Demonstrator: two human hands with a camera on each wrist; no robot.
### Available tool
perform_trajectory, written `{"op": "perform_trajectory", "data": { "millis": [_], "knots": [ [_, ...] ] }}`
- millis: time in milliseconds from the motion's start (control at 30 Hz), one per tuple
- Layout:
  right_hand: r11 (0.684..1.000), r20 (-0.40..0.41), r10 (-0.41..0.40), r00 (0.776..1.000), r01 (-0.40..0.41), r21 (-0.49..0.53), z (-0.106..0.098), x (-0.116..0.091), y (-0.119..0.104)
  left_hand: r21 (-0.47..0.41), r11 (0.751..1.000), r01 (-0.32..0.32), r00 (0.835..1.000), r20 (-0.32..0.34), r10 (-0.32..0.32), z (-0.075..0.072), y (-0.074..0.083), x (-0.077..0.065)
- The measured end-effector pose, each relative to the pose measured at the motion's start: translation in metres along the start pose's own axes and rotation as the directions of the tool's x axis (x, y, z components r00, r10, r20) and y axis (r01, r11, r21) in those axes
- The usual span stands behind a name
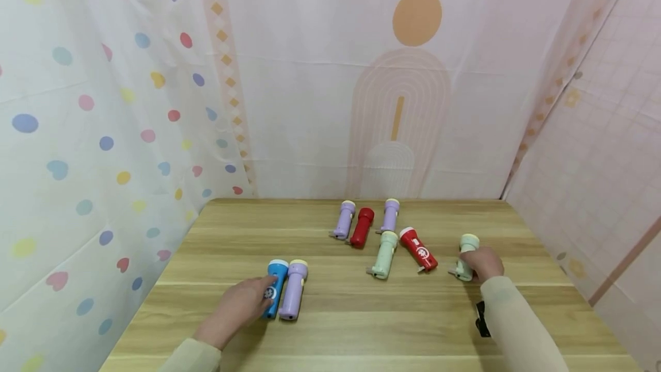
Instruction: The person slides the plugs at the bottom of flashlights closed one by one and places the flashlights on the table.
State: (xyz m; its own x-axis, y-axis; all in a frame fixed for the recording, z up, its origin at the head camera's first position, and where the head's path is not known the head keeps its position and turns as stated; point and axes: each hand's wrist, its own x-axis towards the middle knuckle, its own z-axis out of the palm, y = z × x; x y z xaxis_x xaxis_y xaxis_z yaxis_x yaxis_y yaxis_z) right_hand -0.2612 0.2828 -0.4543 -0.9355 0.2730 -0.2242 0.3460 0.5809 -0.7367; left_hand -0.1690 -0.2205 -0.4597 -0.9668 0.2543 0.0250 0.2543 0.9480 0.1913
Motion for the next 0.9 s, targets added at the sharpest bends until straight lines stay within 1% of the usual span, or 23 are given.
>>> {"op": "perform_trajectory", "data": {
  "millis": [200, 300, 433, 600, 800, 900],
  "knots": [
    [1.0, -0.002, 0.002, 1.0, -0.002, 0.02, -0.002, -0.007, 0.004, 0.02, 1.0, -0.022, 0.999, -0.042, 0.023, 0.002, 0.0, 0.0],
    [0.999, -0.006, -0.002, 1.0, 0.002, 0.037, -0.001, -0.008, 0.004, 0.032, 0.999, -0.028, 0.998, -0.06, 0.03, 0.0, 0.0, 0.001],
    [0.998, -0.013, -0.004, 1.0, 0.004, 0.067, 0.0, -0.009, 0.001, 0.038, 0.999, -0.028, 0.997, -0.067, 0.03, -0.004, 0.001, 0.001],
    [0.994, -0.023, 0.028, 0.999, -0.026, 0.105, 0.001, -0.013, -0.006, 0.039, 0.999, -0.035, 0.996, -0.085, 0.039, -0.007, 0.002, 0.003],
    [0.988, -0.023, 0.033, 0.999, -0.029, 0.151, 0.004, -0.018, -0.014, 0.03, 1.0, -0.007, 0.998, -0.057, 0.009, -0.009, 0.002, 0.007],
    [0.989, -0.025, 0.036, 0.999, -0.032, 0.145, 0.004, -0.021, -0.016, 0.024, 1.0, -0.008, 0.998, -0.054, 0.009, -0.01, 0.002, 0.008]
  ]
}}
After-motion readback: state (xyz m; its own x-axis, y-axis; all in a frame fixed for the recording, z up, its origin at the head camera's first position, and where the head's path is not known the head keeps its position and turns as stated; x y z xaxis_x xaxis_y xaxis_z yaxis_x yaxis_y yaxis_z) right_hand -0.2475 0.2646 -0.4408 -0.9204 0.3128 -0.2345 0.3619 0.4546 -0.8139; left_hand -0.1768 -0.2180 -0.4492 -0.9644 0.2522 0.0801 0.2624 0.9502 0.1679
